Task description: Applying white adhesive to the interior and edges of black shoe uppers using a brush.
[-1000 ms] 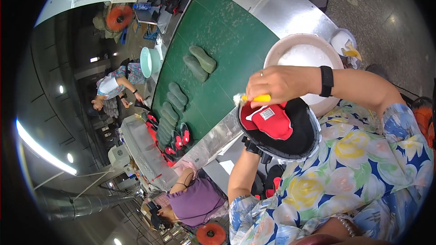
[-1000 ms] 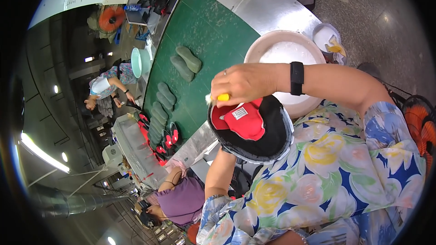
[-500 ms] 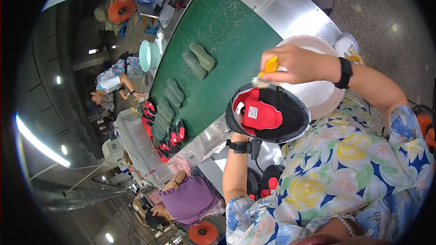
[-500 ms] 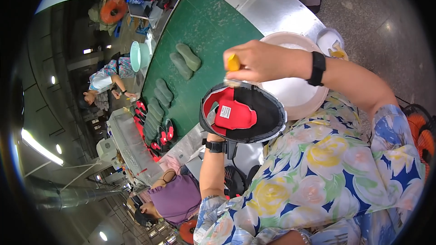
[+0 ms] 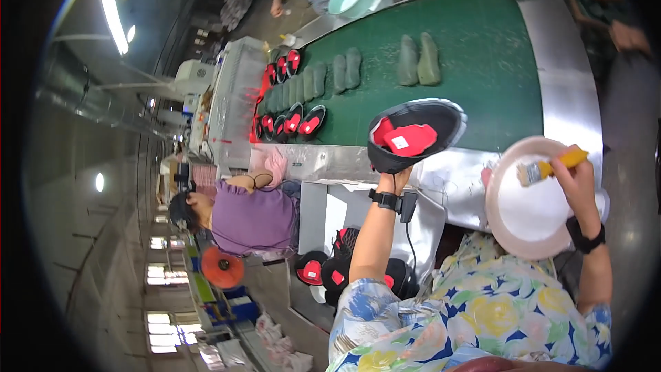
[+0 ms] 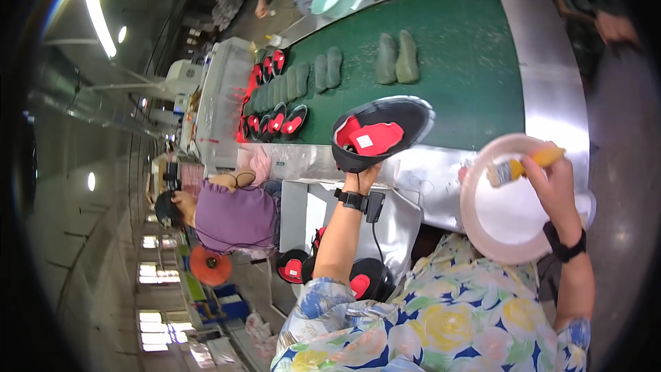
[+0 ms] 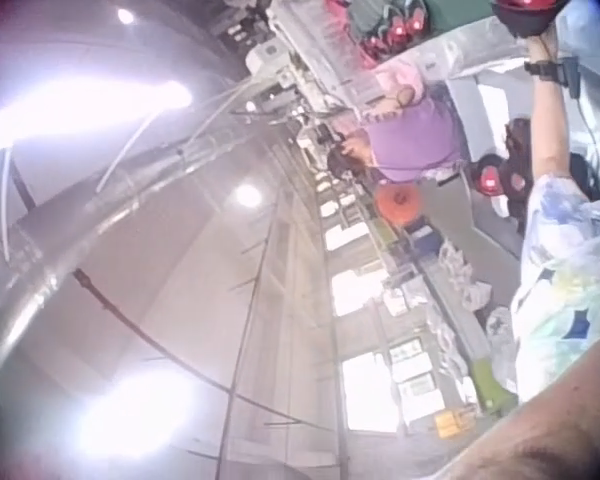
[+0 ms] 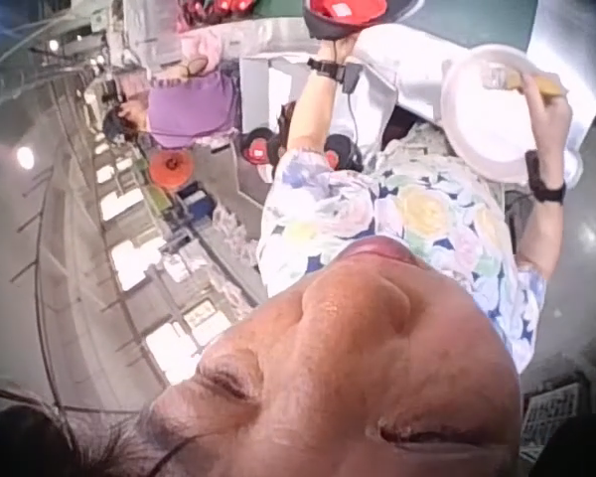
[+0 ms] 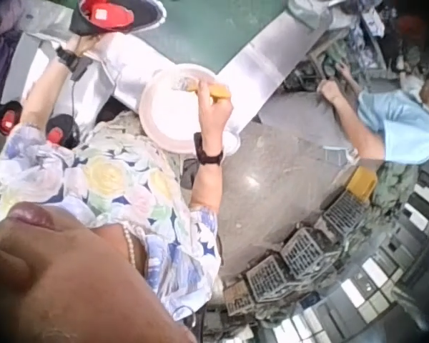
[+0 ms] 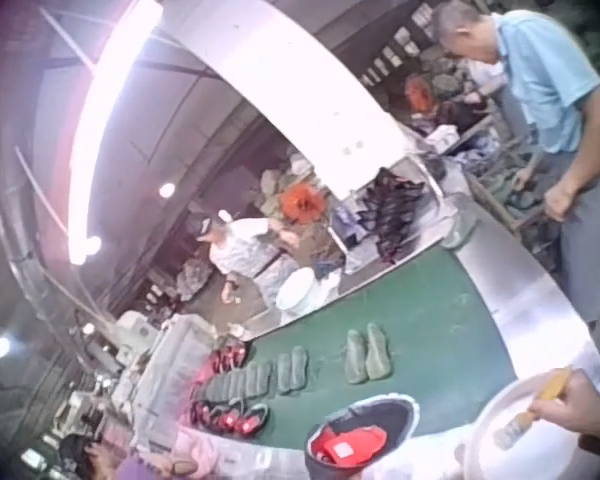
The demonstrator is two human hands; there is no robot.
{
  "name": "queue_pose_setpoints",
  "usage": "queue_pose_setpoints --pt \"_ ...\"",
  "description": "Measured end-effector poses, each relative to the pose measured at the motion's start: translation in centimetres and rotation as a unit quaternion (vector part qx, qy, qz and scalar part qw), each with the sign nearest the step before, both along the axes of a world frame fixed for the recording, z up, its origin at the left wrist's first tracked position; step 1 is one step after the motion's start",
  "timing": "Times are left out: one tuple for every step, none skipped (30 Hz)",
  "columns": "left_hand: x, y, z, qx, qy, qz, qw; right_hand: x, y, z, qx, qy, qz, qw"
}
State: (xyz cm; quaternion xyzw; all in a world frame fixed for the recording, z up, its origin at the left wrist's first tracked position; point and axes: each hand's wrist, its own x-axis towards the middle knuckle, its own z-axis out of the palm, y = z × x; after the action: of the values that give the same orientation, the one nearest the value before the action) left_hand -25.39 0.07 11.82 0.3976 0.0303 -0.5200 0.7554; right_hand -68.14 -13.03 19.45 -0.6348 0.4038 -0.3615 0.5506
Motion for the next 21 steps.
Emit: queue_pose_setpoints --pt "2.3 1.5 -1.2 -0.045 -0.047 0.029 0.997 0.9 0.2 0.4 0.011 -0.007 0.014 1.0" --pt "3.7 2.8 -2.7 -0.086 -0.088 0.054 0.991 1.4 0.2 0.7 0.024 -0.008 0.022 0.999" --pt "3.8 2.9 -3.0 -0.09 -0.019 0.105 0.99 1.6 0.0 0.2 0.034 0.021 0.026 0.999" --pt "4.2 2.9 -3.3 -0.093 0.05 0.154 0.982 1.8 -0.2 -0.3 0.044 0.05 0.028 0.997" --pt "6.5 4.1 -3.8 -0.116 0.113 0.201 0.966 3.0 -0.7 -0.4 0.045 0.054 0.037 0.997" --pt "7.7 2.7 -6.2 -0.119 0.13 0.191 0.966 2.2 -0.5 -1.8 0.058 0.075 0.024 0.995" --pt "9.2 3.7 -6.9 -0.146 0.138 0.221 0.954 3.5 -1.1 -1.5 0.074 0.07 0.04 0.994" --pt "10.4 1.9 -9.1 -0.159 0.167 0.212 0.95 2.7 -0.4 -2.0 0.099 0.076 0.01 0.992" --pt "12.9 3.2 -9.5 -0.177 0.178 0.259 0.933 5.1 -0.7 -0.7 0.091 0.078 0.038 0.992" --pt "16.1 4.5 -10.5 -0.204 0.177 0.298 0.915 6.1 -1.4 -1.4 0.097 0.097 0.047 0.989" --pt "17.7 2.2 -10.5 -0.17 0.142 0.318 0.922 5.8 -1.1 -1.7 0.105 0.125 0.017 0.986" --pt "19.7 0.1 -10.3 -0.134 0.106 0.335 0.927 5.7 -0.8 -1.9 0.102 0.138 0.005 0.985" --pt "22.7 -0.6 -10.9 -0.148 0.092 0.329 0.928 5.8 -0.7 -2.4 0.097 0.14 0.0 0.985" --pt "25.9 -0.5 -12.0 -0.163 0.076 0.333 0.926 7.1 -1.0 -2.4 0.09 0.143 0.005 0.986" --pt "29.3 0.0 -13.2 -0.179 0.08 0.341 0.919 7.5 -1.2 -3.6 0.083 0.148 0.003 0.985" --pt "31.4 0.9 -15.1 -0.187 0.085 0.355 0.912 8.4 -1.9 -3.6 0.085 0.167 0.018 0.982" --pt "31.7 1.0 -16.9 -0.076 0.117 0.39 0.91 9.1 -2.1 -3.8 0.089 0.17 0.012 0.981" --pt "31.8 1.2 -18.1 0.036 0.147 0.421 0.894 9.8 -2.3 -4.2 0.095 0.171 0.008 0.981" --pt "31.2 1.7 -19.1 0.029 0.124 0.396 0.909 10.3 -2.2 -4.4 0.105 0.186 0.026 0.976" --pt "30.9 2.5 -19.8 0.024 0.098 0.376 0.921 10.9 -2.6 -4.5 0.111 0.186 0.036 0.976" --pt "31.6 4.7 -20.2 -0.043 0.152 0.324 0.933 11.6 -3.3 -4.7 0.119 0.181 0.056 0.975"
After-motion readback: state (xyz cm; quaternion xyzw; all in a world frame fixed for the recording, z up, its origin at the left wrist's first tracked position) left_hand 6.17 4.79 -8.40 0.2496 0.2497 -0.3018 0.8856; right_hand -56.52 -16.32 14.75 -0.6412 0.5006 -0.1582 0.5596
